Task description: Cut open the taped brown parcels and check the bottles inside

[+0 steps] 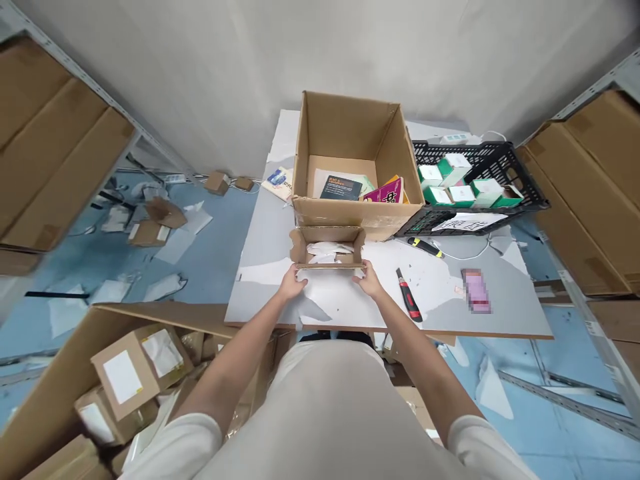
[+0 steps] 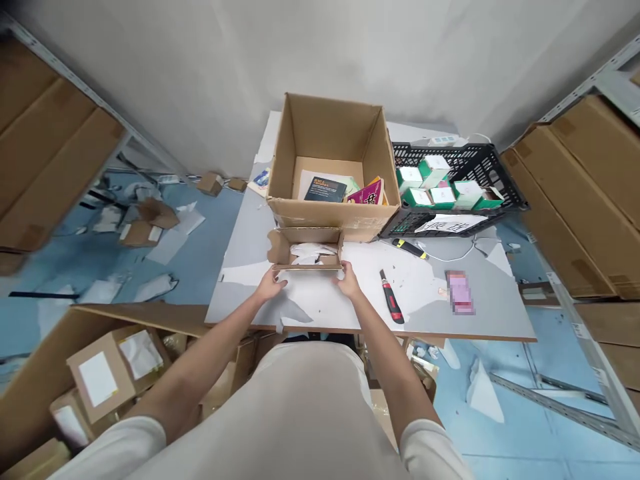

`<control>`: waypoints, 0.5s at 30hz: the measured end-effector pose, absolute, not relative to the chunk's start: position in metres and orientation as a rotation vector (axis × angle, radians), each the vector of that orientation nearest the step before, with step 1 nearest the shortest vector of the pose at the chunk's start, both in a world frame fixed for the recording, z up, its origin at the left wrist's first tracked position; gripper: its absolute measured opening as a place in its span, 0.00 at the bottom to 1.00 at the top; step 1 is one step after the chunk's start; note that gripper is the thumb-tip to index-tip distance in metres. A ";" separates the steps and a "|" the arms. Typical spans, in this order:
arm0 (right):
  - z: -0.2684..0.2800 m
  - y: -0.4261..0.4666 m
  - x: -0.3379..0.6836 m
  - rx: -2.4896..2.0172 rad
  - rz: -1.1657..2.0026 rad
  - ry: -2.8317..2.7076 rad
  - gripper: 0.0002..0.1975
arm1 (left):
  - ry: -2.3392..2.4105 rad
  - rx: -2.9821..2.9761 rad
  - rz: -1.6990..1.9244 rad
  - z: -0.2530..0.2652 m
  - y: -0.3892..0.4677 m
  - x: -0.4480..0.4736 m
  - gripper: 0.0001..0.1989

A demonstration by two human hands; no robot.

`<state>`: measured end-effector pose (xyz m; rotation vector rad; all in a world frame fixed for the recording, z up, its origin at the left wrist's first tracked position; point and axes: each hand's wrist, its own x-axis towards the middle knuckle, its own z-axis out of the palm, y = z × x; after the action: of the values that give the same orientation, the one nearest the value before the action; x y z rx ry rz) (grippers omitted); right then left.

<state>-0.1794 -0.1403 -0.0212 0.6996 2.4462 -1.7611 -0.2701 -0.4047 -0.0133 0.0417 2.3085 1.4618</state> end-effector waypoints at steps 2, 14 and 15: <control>-0.016 -0.148 -0.174 0.714 -1.792 2.465 0.29 | 2.304 0.066 1.484 -0.008 -0.404 -0.261 0.28; -0.001 -0.152 -0.036 1.036 -1.909 2.451 0.35 | 2.191 0.352 1.612 -0.007 -0.397 -0.185 0.29; -0.004 -0.154 -0.030 1.049 -1.973 2.392 0.38 | 2.189 0.369 1.596 -0.011 -0.397 -0.184 0.33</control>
<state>-0.0299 -0.1540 -0.0044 1.0493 2.3920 -1.9725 -0.1840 -0.3967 -0.0114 0.3693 2.1888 1.5960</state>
